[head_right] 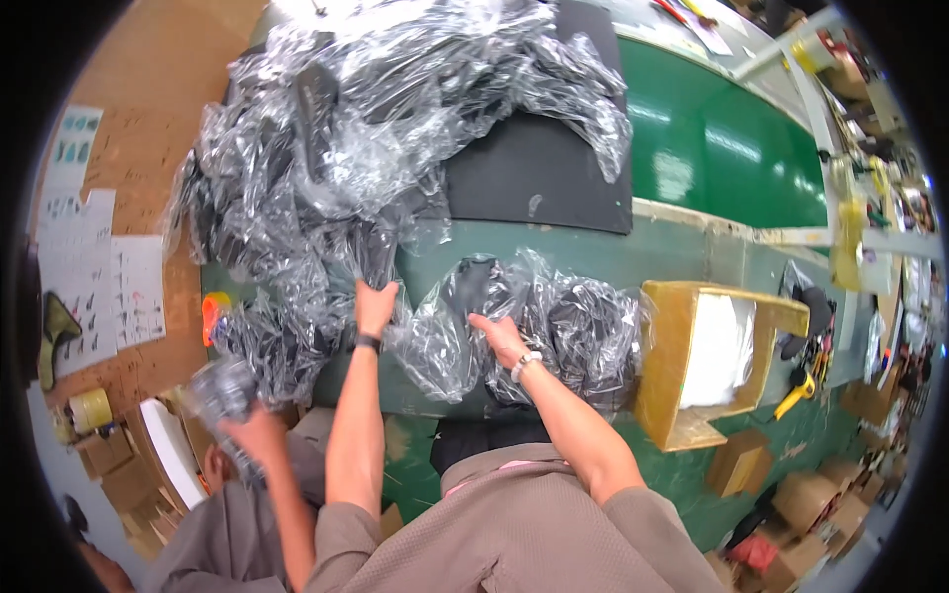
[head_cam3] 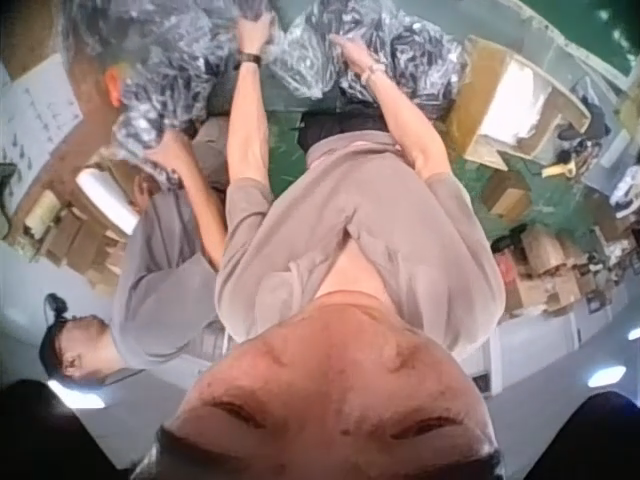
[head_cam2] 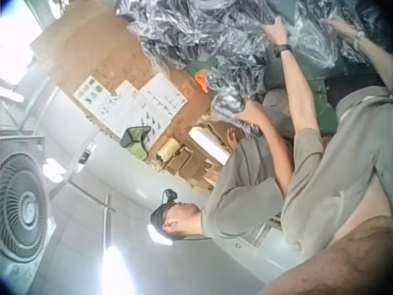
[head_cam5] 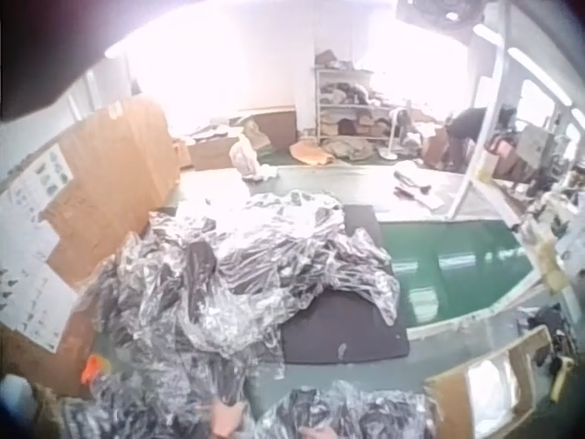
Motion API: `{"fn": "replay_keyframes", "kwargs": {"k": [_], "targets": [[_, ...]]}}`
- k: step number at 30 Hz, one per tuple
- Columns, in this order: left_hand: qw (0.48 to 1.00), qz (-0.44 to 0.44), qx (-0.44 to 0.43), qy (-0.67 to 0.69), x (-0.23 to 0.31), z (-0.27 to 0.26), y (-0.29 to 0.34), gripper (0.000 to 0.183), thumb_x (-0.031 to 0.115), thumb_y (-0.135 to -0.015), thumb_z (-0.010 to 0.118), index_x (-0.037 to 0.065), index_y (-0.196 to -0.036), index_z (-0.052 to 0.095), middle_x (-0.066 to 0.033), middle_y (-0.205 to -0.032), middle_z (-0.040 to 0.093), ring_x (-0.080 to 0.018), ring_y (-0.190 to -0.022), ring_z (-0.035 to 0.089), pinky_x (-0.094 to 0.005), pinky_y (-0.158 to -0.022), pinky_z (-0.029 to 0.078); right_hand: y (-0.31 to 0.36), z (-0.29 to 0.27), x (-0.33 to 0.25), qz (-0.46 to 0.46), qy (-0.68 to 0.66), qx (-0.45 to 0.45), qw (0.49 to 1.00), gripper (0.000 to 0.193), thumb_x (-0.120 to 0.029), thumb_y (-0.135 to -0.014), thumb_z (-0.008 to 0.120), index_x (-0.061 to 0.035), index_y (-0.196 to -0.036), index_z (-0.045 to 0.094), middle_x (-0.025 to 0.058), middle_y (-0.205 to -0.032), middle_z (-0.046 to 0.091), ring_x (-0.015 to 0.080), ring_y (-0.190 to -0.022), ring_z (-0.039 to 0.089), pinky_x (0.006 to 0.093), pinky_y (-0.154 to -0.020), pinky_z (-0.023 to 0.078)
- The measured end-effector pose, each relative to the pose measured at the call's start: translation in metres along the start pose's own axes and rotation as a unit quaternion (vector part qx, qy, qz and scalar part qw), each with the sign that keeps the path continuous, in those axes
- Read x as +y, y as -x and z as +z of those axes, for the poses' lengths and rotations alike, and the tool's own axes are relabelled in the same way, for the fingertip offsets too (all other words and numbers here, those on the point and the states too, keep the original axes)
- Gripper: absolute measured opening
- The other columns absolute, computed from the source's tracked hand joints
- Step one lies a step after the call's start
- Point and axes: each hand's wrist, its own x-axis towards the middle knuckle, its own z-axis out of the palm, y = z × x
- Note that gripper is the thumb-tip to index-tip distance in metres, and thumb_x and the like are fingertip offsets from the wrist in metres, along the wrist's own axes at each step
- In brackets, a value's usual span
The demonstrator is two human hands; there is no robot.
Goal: Sorting and packing individually wrapped bicycle seats into cardboard boxes at a manufacturing facility.
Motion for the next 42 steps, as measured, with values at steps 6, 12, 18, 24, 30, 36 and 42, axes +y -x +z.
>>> {"fn": "replay_keyframes", "kwargs": {"k": [6, 12, 18, 24, 30, 36, 42], "targets": [[0.979, 0.156, -0.007, 0.129, 0.033, 0.028, 0.13, 0.078, 0.021, -0.077, 0.065, -0.008, -0.139, 0.028, -0.0319, -0.135, 0.041, -0.0445, -0.126, 0.041, -0.0447, -0.105, 0.035, -0.04, -0.019, 0.03, 0.025, 0.002, 0.003, 1.0, 0.052, -0.048, -0.09, 0.059, -0.0017, -0.114, 0.057, -0.0021, -0.086, 0.06, 0.0091, -0.072, 0.05, 0.0276, -0.065, 0.041], [0.982, 0.144, -0.086, 0.086, 0.01, 0.083, 0.172, 0.079, 0.023, -0.077, 0.066, -0.006, -0.139, 0.028, -0.0326, -0.136, 0.039, -0.045, -0.127, 0.039, -0.0452, -0.105, 0.034, -0.045, -0.005, 0.045, -0.024, -0.173, -0.026, 0.984, 0.04, -0.032, -0.094, 0.05, -0.0016, -0.119, 0.059, 0.0071, -0.117, 0.061, 0.0169, -0.11, 0.053, 0.0332, -0.095, 0.041], [0.988, 0.155, 0.018, 0.023, 0.009, 0.075, 0.156, 0.071, 0.041, -0.084, 0.066, -0.008, -0.13, 0.042, -0.0264, -0.128, 0.049, -0.0385, -0.119, 0.047, -0.0461, -0.101, 0.037, -0.074, -0.021, 0.08, -0.039, -0.096, 0.091, 0.99, 0.03, -0.032, -0.092, 0.046, -0.0072, -0.098, 0.062, 0.0049, -0.092, 0.057, 0.0186, -0.086, 0.05, 0.0381, -0.078, 0.043], [0.916, -0.019, -0.156, 0.369, -0.044, 0.067, 0.13, 0.075, 0.048, -0.085, 0.068, -0.005, -0.131, 0.042, -0.0147, -0.124, 0.057, -0.021, -0.112, 0.053, -0.0335, -0.099, 0.04, -0.005, 0.018, 0.071, 0.019, -0.147, -0.085, 0.985, 0.03, -0.021, -0.097, 0.038, -0.0021, -0.111, 0.057, 0.0086, -0.104, 0.061, 0.0192, -0.094, 0.057, 0.0375, -0.088, 0.044], [0.874, -0.125, -0.154, 0.443, -0.111, 0.034, 0.147, 0.071, 0.039, -0.081, 0.074, 0.0, -0.132, 0.043, -0.0081, -0.116, 0.061, -0.0151, -0.1, 0.058, -0.0312, -0.089, 0.047, 0.009, 0.04, 0.096, 0.103, 0.103, -0.152, 0.978, 0.039, -0.028, -0.094, 0.051, -0.0021, -0.123, 0.054, 0.0044, -0.108, 0.062, 0.0163, -0.097, 0.057, 0.0307, -0.087, 0.044], [0.948, -0.043, -0.055, 0.31, -0.164, -0.03, 0.097, 0.078, 0.033, -0.074, 0.08, -0.007, -0.13, 0.043, -0.0149, -0.118, 0.061, -0.0221, -0.105, 0.058, -0.0333, -0.094, 0.045, 0.018, 0.055, 0.065, 0.046, 0.227, -0.214, 0.949, 0.045, -0.027, -0.093, 0.056, -0.0013, -0.129, 0.049, 0.0059, -0.112, 0.064, 0.0179, -0.103, 0.058, 0.034, -0.09, 0.044], [0.989, 0.011, 0.108, 0.101, -0.173, -0.055, 0.071, 0.06, 0.022, -0.076, 0.071, -0.005, -0.125, 0.049, -0.0187, -0.119, 0.057, -0.0308, -0.111, 0.055, -0.0382, -0.098, 0.041, 0.008, 0.023, 0.056, 0.011, 0.255, -0.148, 0.955, 0.041, -0.024, -0.093, 0.054, 0.0008, -0.125, 0.052, 0.0096, -0.106, 0.066, 0.0168, -0.094, 0.061, 0.0303, -0.083, 0.048]]}}
